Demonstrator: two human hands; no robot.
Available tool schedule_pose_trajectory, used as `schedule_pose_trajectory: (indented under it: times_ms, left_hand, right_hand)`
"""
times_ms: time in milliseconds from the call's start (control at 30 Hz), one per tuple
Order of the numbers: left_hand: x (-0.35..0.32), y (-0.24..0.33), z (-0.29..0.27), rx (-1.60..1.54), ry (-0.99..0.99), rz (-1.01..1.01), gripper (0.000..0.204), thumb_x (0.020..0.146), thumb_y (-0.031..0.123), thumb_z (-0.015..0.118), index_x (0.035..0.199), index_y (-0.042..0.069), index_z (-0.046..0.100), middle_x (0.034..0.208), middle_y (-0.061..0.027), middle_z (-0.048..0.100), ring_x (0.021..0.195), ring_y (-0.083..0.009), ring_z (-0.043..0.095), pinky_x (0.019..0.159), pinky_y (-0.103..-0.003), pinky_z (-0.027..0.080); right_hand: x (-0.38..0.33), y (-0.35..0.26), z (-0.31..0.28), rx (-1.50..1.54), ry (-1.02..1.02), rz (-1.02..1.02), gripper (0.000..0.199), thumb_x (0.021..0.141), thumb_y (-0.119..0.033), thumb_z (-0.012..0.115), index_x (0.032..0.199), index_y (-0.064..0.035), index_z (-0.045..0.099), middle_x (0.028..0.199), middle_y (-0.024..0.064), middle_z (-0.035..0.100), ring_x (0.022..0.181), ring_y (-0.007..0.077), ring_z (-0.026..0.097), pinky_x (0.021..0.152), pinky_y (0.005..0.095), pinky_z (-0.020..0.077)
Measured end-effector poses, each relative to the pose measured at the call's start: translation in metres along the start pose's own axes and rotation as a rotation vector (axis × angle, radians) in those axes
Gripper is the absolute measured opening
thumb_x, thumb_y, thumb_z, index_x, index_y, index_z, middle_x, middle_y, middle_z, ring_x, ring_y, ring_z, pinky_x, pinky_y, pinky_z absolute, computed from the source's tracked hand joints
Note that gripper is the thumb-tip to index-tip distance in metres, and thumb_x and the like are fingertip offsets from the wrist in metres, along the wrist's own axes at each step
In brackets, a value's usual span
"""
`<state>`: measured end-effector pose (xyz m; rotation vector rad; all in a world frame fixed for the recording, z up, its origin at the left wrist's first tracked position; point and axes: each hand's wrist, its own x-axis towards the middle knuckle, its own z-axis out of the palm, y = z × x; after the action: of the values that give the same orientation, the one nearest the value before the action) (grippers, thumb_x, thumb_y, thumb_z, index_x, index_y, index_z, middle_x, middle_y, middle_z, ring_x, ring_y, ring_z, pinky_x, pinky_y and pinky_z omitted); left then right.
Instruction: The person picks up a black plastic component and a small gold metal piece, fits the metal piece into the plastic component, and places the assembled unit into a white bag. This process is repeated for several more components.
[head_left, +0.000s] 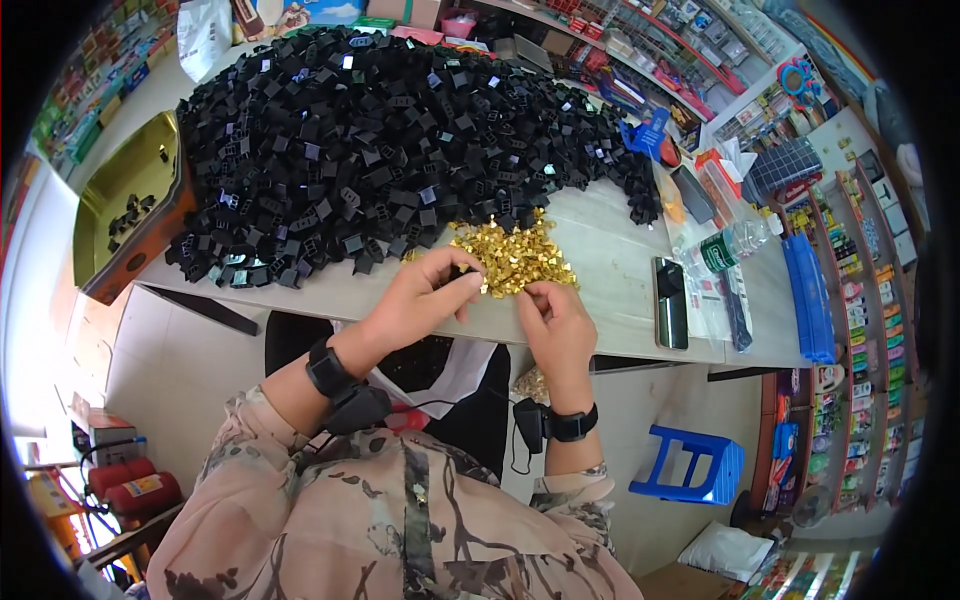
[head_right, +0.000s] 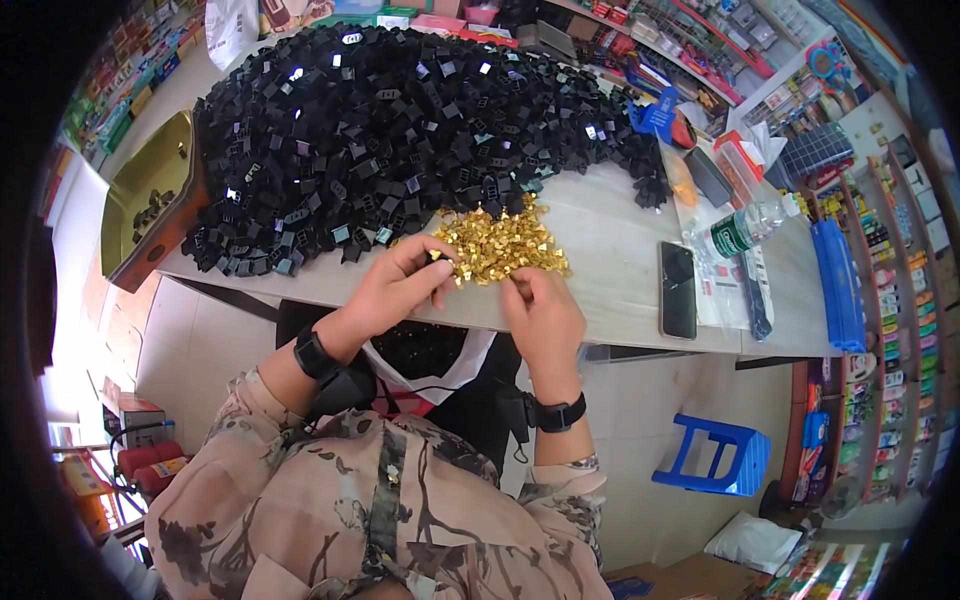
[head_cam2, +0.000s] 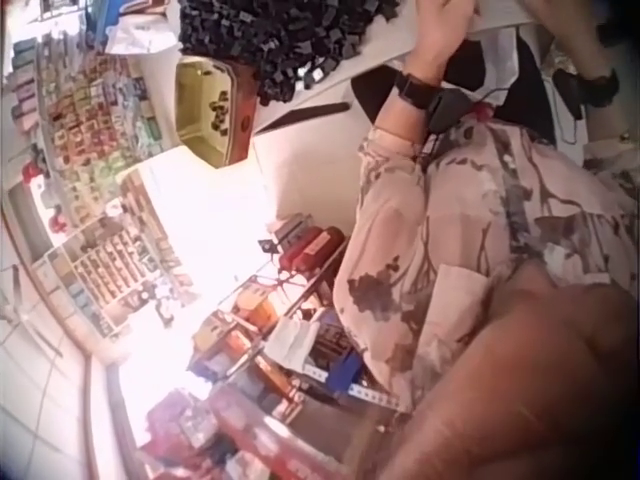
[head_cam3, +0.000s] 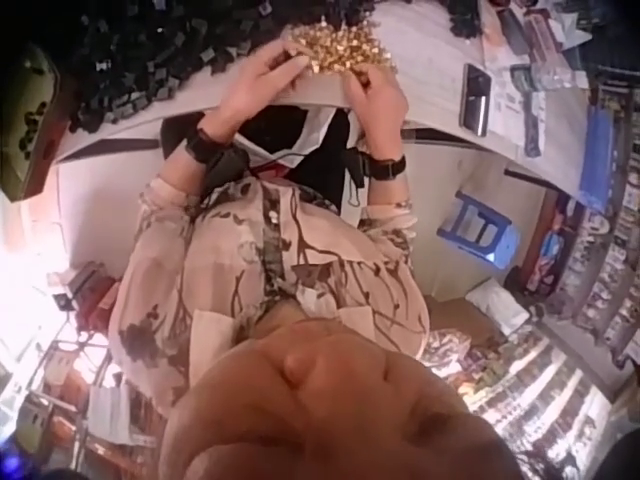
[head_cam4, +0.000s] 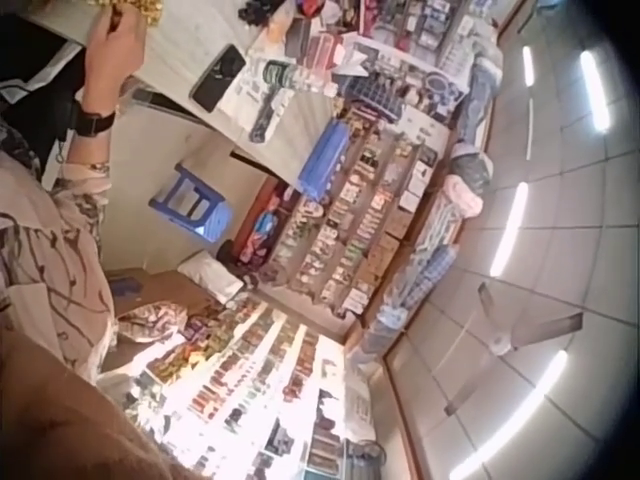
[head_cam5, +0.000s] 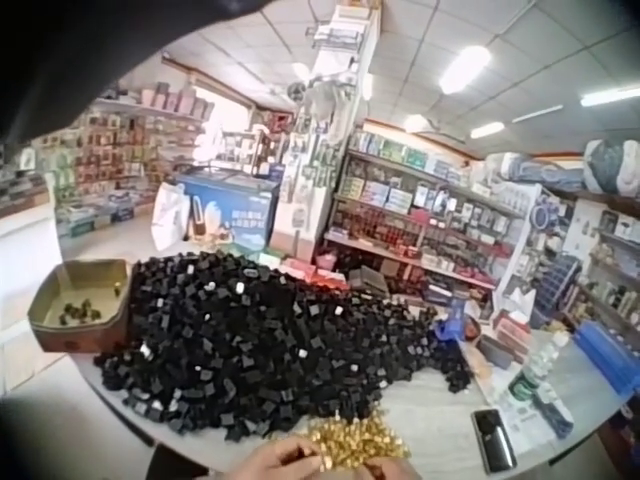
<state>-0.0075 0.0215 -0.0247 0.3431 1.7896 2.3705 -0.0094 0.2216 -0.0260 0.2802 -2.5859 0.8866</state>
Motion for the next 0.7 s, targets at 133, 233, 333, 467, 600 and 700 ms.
schedule_pose_trajectory:
  times_ms: [133,233,333,467,600,700]
  left_hand:
    - [0.013,0.008,-0.016,-0.083,-0.054,-0.123,0.016,0.093,0.014,0.051,0.106,0.006,0.055,0.084,-0.0031,0.061,0.061,-0.0042,0.054,0.046,-0.016,0.035]
    - [0.036,0.032,-0.008,0.205,-0.074,-0.044,0.015,0.090,0.015,0.054,0.102,0.005,0.056,0.083,-0.0049,0.062,0.062,-0.0091,0.056,0.049,-0.020,0.039]
    - [0.069,0.038,0.002,0.588,-0.093,0.165,0.015,0.088,0.016,0.056,0.098,0.005,0.057,0.083,-0.0072,0.063,0.065,-0.0157,0.059,0.053,-0.026,0.044]
    - [0.106,0.031,0.008,1.192,-0.019,0.500,0.016,0.083,0.017,0.057,0.092,0.004,0.058,0.085,-0.0123,0.064,0.075,-0.0291,0.063,0.064,-0.038,0.049]
    - [0.133,0.031,0.014,1.663,-0.014,0.232,0.020,0.082,0.022,0.059,0.092,0.004,0.059,0.086,-0.0138,0.064,0.082,-0.0325,0.063,0.069,-0.043,0.050]
    - [0.139,0.029,0.015,1.751,-0.087,0.226,0.019,0.081,0.022,0.060,0.091,0.006,0.058,0.087,-0.0127,0.064,0.081,-0.0317,0.063,0.068,-0.042,0.049]
  right_hand:
    - [0.003,-0.002,0.001,-0.002,-0.009,-0.018,0.014,0.077,-0.021,0.069,0.085,-0.0108,0.064,0.072,0.0029,0.060,0.062,0.0195,0.060,0.055,0.0310,0.0465]
    - [0.003,-0.003,0.001,-0.013,0.006,-0.027,0.014,0.077,-0.022,0.069,0.083,-0.0106,0.064,0.072,0.0035,0.060,0.063,0.0202,0.060,0.055,0.0318,0.0466]
    - [0.003,0.003,-0.003,-0.031,0.061,-0.006,0.013,0.077,-0.021,0.069,0.081,-0.0104,0.063,0.071,0.0044,0.060,0.063,0.0215,0.060,0.055,0.0328,0.0466]
    - [0.004,0.006,0.004,0.014,0.115,-0.068,0.011,0.077,-0.020,0.068,0.080,-0.0102,0.063,0.072,0.0052,0.061,0.064,0.0229,0.060,0.056,0.0327,0.0470]
    - [0.002,0.007,0.004,0.088,0.143,-0.048,0.011,0.077,-0.019,0.068,0.080,-0.0095,0.063,0.072,0.0057,0.061,0.065,0.0229,0.061,0.057,0.0329,0.0475]
    - [0.000,0.008,0.002,0.106,0.159,-0.052,0.011,0.077,-0.019,0.067,0.082,-0.0095,0.064,0.073,0.0058,0.061,0.065,0.0232,0.061,0.057,0.0330,0.0477]
